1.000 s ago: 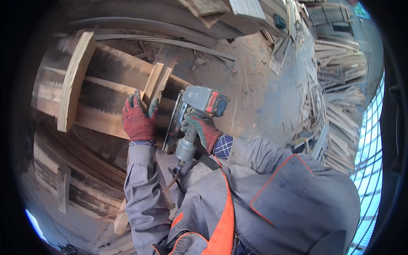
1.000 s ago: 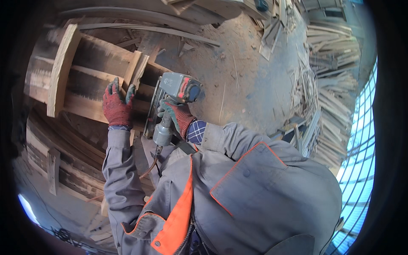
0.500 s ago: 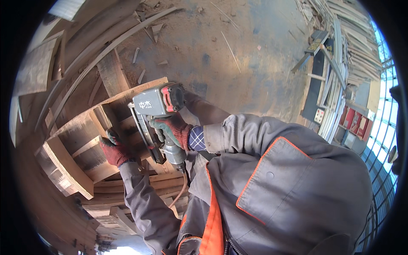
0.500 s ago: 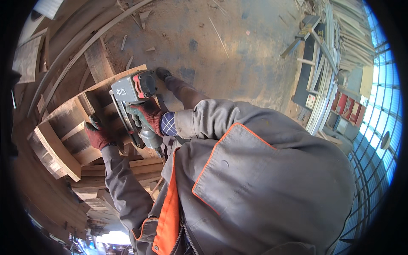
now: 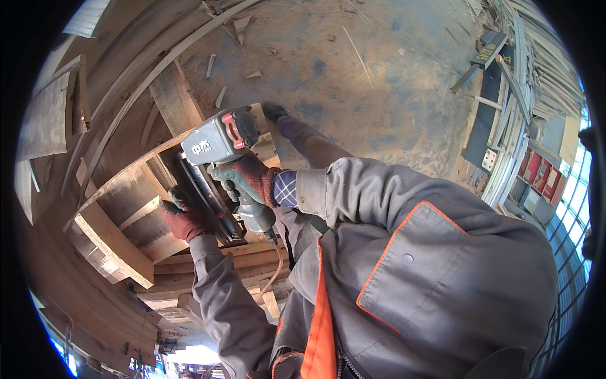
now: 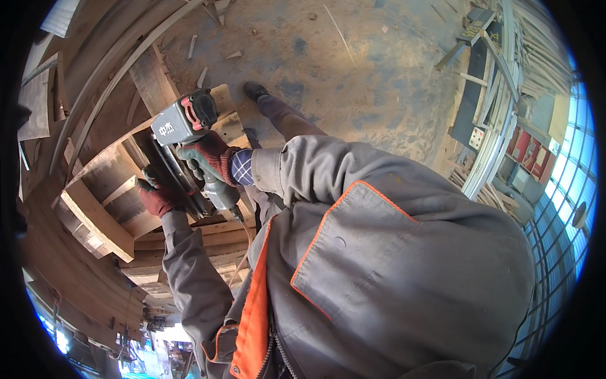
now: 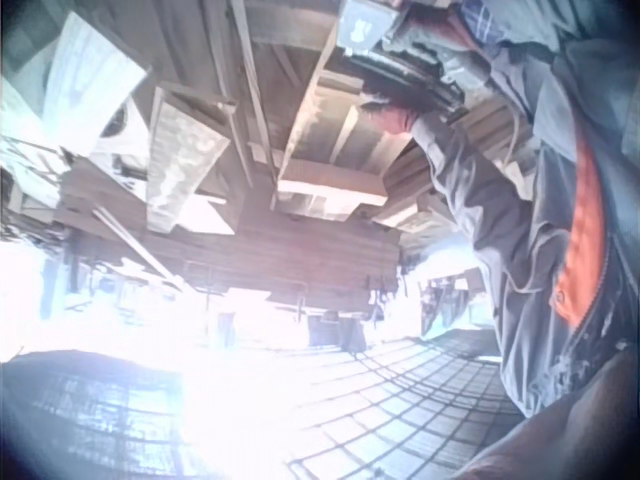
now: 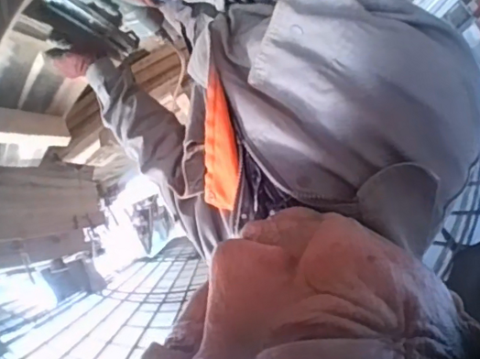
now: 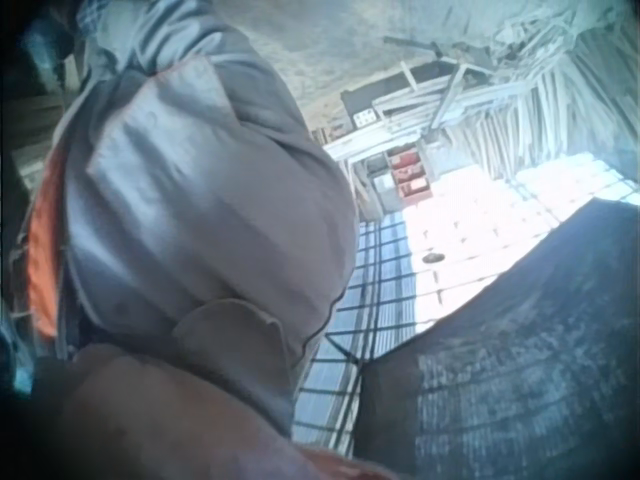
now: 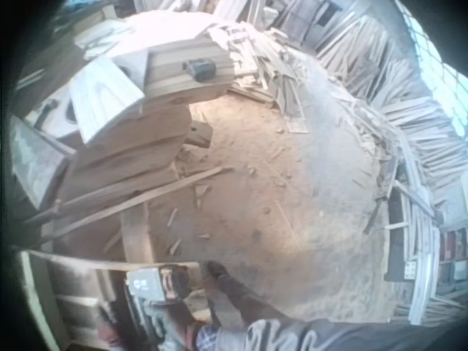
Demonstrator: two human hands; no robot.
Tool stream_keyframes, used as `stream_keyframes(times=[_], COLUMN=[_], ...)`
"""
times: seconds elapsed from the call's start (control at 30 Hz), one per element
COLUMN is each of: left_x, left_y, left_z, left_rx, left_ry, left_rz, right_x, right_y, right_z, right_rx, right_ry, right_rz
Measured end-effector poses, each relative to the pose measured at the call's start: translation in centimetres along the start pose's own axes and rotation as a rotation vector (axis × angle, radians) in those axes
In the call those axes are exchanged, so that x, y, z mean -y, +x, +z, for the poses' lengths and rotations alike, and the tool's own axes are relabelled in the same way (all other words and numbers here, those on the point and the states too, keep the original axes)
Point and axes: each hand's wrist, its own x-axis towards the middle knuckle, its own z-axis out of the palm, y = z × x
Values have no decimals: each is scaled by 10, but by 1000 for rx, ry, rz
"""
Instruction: The person assembles a wooden crate by positioning wooden planks and using a pneumatic nail gun to fasten them together. The person repeatedly picks up planks, aligns them, and drives nails to secure the structure.
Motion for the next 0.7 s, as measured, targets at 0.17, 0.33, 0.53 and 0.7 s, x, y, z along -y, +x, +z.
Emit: stream_keyframes(times=[0.17,0.33,0.53,0.7], left_x=[-3,-2,-5,-3], left_y=[1,-3,-4,1], left_z=[-5,-2,-6,-2], left_rx=[95,19,58,43], left_ry=[-23,-82,-116,-68], left_rz=[-56,-18,-54,-45], right_x=[5,6,8,-4], right_y=[-1,1,0,-13], right_z=[3,5,6,1], right_rx=[-28,-42,-67,-74], right_ry=[-148,-102,-121,3], right_rz=[-9,12,46,69])
